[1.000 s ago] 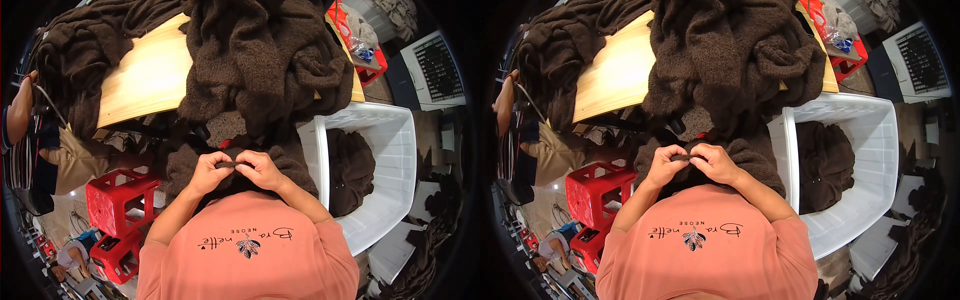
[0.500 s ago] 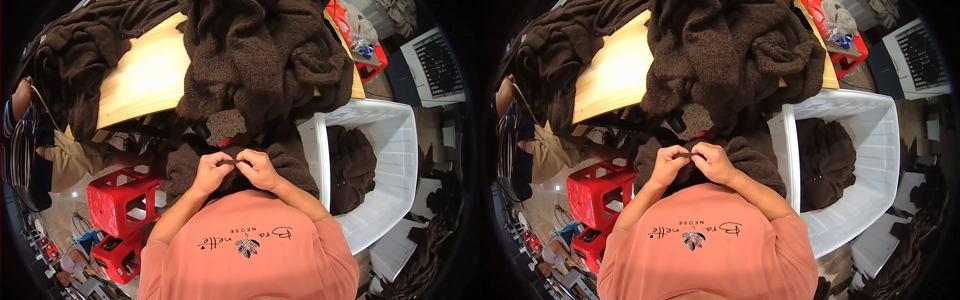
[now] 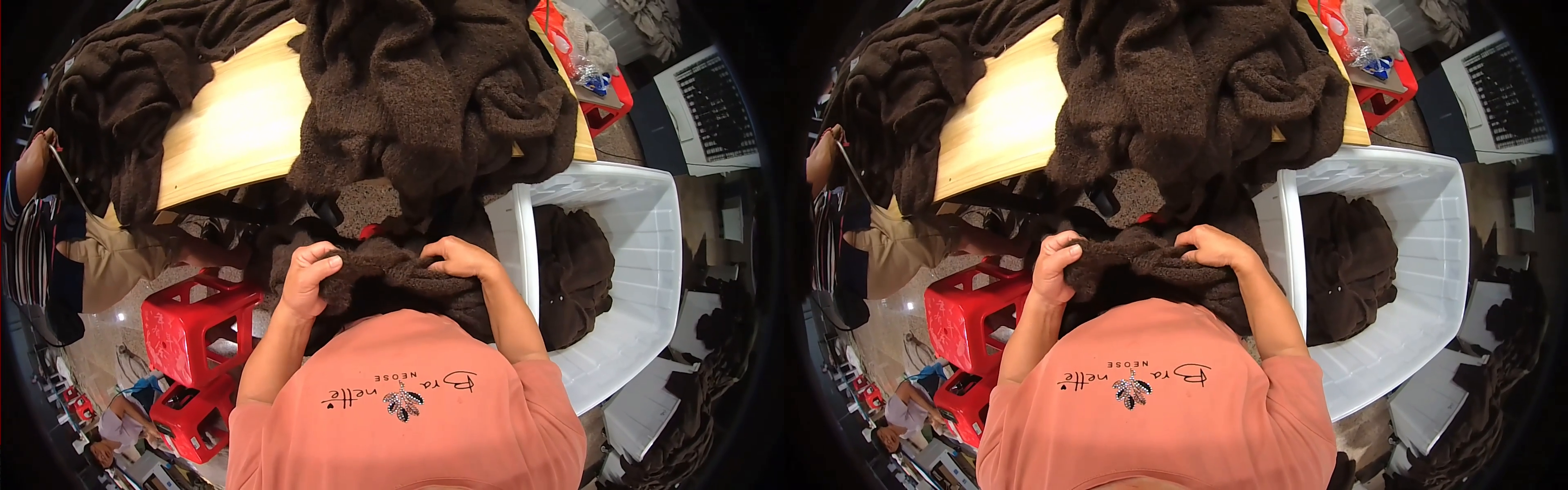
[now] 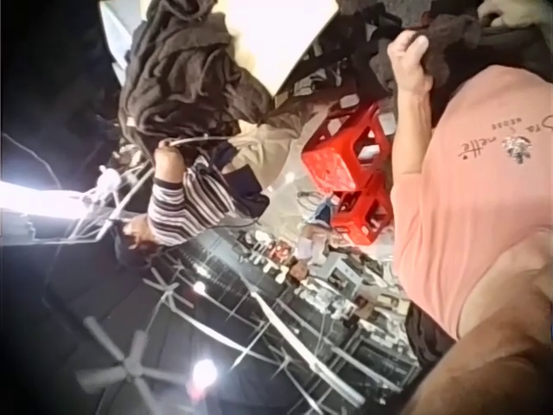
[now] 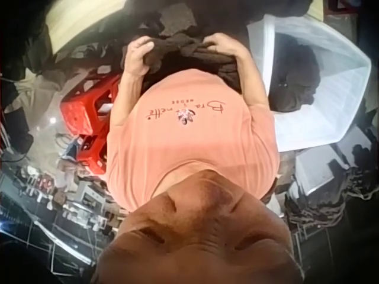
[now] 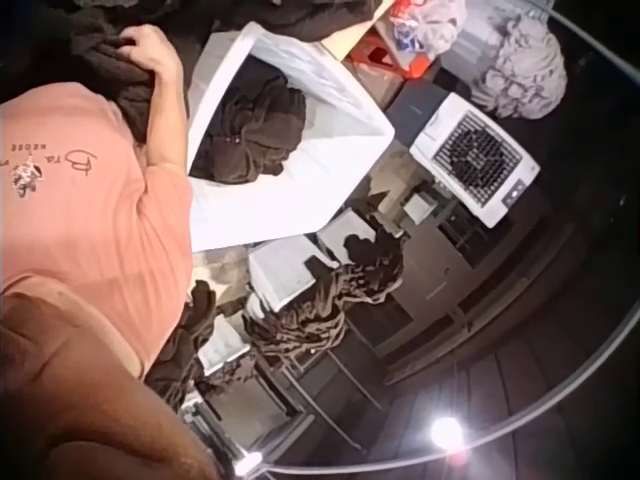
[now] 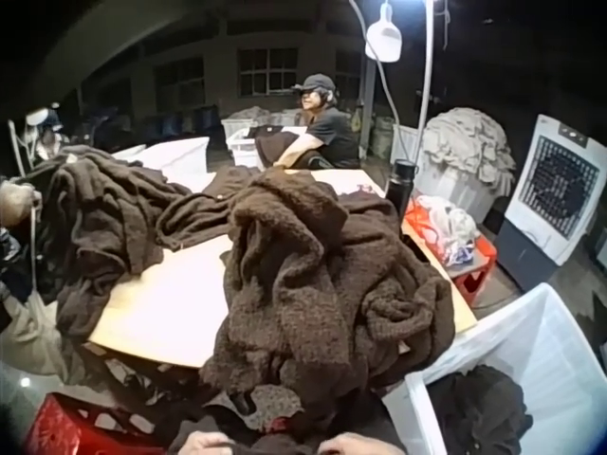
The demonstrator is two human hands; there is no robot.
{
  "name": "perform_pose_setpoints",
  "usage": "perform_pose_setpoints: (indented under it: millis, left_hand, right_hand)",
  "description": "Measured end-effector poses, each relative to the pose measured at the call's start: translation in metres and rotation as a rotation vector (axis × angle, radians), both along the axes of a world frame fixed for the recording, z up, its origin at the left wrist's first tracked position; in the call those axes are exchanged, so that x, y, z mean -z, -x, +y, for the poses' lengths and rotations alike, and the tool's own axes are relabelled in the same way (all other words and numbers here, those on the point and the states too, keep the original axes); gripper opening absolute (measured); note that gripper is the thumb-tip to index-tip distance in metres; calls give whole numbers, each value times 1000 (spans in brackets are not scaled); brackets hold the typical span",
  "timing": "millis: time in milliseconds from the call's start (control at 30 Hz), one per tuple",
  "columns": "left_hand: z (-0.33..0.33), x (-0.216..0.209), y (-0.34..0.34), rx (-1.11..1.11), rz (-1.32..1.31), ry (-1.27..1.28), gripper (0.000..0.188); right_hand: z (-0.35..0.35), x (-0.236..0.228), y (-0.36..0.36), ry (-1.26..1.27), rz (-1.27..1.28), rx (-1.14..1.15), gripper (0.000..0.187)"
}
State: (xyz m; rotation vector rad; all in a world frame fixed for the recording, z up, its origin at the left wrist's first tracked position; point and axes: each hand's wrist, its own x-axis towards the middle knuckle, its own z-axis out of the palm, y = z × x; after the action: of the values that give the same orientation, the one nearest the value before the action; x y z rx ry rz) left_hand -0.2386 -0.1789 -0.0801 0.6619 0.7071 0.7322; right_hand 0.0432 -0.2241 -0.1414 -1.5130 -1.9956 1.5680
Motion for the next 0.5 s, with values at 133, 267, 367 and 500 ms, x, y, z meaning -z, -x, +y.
perform_pose_setpoints:
  millis: [133, 267, 367, 500]
  left_hand:
    - [3, 3, 4, -59, -19, 0, 8]
    - [5, 9, 2, -80, -16, -29, 10]
    - [5, 6, -6, -61, -11, -52, 10]
    - [5, 0, -12, -42, 28, -70, 11]
  right_hand:
    - [-8, -9, -3, -6, 288, 264, 19]
    - [-14, -44, 3, -204, 388, 454, 13]
    - [-16, -48, 5, -220, 342, 437, 15]
    - [-15, -38, 15, -265, 381, 223, 23]
